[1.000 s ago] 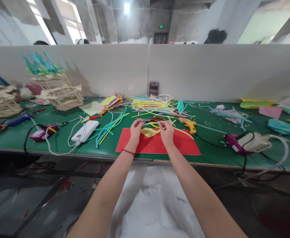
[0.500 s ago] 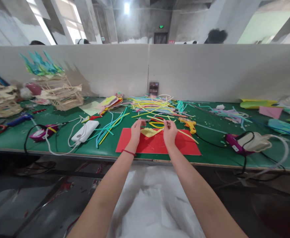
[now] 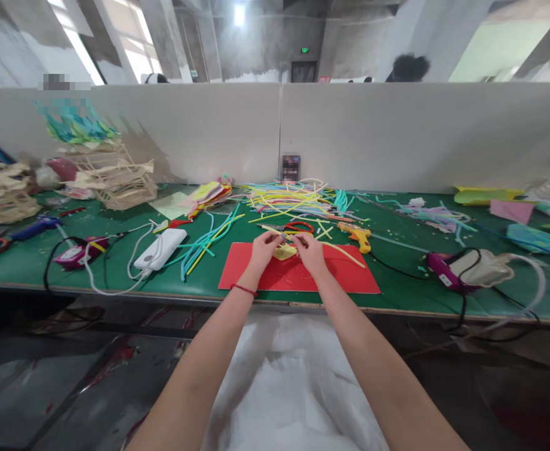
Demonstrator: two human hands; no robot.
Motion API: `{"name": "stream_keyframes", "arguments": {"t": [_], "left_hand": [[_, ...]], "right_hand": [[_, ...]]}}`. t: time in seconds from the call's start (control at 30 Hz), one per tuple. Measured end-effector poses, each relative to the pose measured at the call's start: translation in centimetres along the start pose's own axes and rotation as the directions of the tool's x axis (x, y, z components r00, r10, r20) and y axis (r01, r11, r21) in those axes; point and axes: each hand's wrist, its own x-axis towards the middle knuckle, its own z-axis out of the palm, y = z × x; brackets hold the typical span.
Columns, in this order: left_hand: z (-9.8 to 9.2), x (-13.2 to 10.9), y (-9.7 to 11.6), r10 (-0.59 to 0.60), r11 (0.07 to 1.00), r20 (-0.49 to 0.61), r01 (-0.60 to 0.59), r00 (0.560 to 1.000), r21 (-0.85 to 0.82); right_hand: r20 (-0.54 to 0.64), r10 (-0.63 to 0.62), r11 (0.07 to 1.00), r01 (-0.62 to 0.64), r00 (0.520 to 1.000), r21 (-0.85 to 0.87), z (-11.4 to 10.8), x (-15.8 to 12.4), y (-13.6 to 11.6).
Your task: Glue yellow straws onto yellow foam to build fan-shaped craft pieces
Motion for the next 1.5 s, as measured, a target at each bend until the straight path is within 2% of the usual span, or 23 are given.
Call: {"name": "stream_keyframes", "arguments": {"t": [0.13, 0.27, 0.47, 0.6, 0.67, 0.77, 0.83, 0.9, 1.03, 1.1, 1.2, 1.4, 1.5], "left_hand": [[-0.2, 0.0, 0.0, 0.03, 0.999, -0.013, -0.03, 0.999, -0.014], [-0.2, -0.1, 0.0, 0.026, 1.0, -0.003, -0.026, 1.0, 0.003], [-0.3, -0.1, -0.1, 0.014, 0.998, -0.078, -0.018, 0.997, -0.053], [-0.4, -0.2, -0.2, 0.006, 0.994, -0.115, -0.019, 0.993, -0.107], [-0.4, -0.1, -0.2, 0.002, 0.998, -0.124, -0.01, 0.992, -0.066], [-0.3, -0.2, -0.2, 0.065, 0.984, -0.133, -0.041, 0.989, 0.173], [-0.4, -0.3, -0.2, 0.134, 0.927, -0.15, -0.071, 0.98, 0.368], [-0.5, -0.4, -0.3, 0.174, 0.87, -0.204, -0.053, 0.963, 0.491], [-0.9, -0.5, -0.5, 0.14, 0.853, -0.372, 0.079, 0.918, 0.516], [-0.9, -0.5, -0.4, 0.109, 0.854, -0.41, 0.126, 0.906, 0.506], [-0.8, -0.6, -0.3, 0.088, 0.847, -0.411, 0.149, 0.907, 0.51], [-0.8, -0.5, -0.6, 0.083, 0.875, -0.411, 0.131, 0.908, 0.466], [-0.8, -0.4, -1.0, 0.064, 0.908, -0.397, 0.112, 0.916, 0.404]], "right_hand": [[0.034, -0.088, 0.996, 0.088, 0.996, 0.004, 0.1, 0.0, -0.2], [0.051, -0.092, 0.995, 0.091, 0.994, 0.035, -0.1, 0.0, -0.5], [-0.009, -0.104, 0.994, 0.104, 0.994, -0.036, -0.4, 0.1, -0.7], [-0.091, -0.106, 0.993, 0.102, 0.99, -0.053, -0.4, 0.1, -0.4], [-0.128, -0.102, 0.994, 0.095, 0.987, -0.059, -0.4, 0.2, -0.3], [-0.209, -0.101, 0.99, 0.078, 0.973, -0.115, -0.6, 0.2, -0.2], [-0.298, -0.103, 0.983, 0.052, 0.949, -0.174, -0.8, 0.2, -0.2], [-0.386, -0.084, 0.976, -0.002, 0.919, -0.216, -1.1, 0.2, -0.2], [-0.478, 0.042, 0.95, -0.183, 0.877, -0.253, -1.3, 0.0, -0.1], [-0.459, 0.119, 0.918, -0.274, 0.88, -0.287, -1.2, -0.1, -0.2], [-0.399, 0.203, 0.863, -0.356, 0.894, -0.359, -1.1, -0.3, -0.4], [-0.359, 0.28, 0.838, -0.409, 0.89, -0.361, -1.0, -0.3, -0.8], [-0.375, 0.27, 0.839, -0.408, 0.887, -0.359, -1.0, -0.4, -0.7]]}}
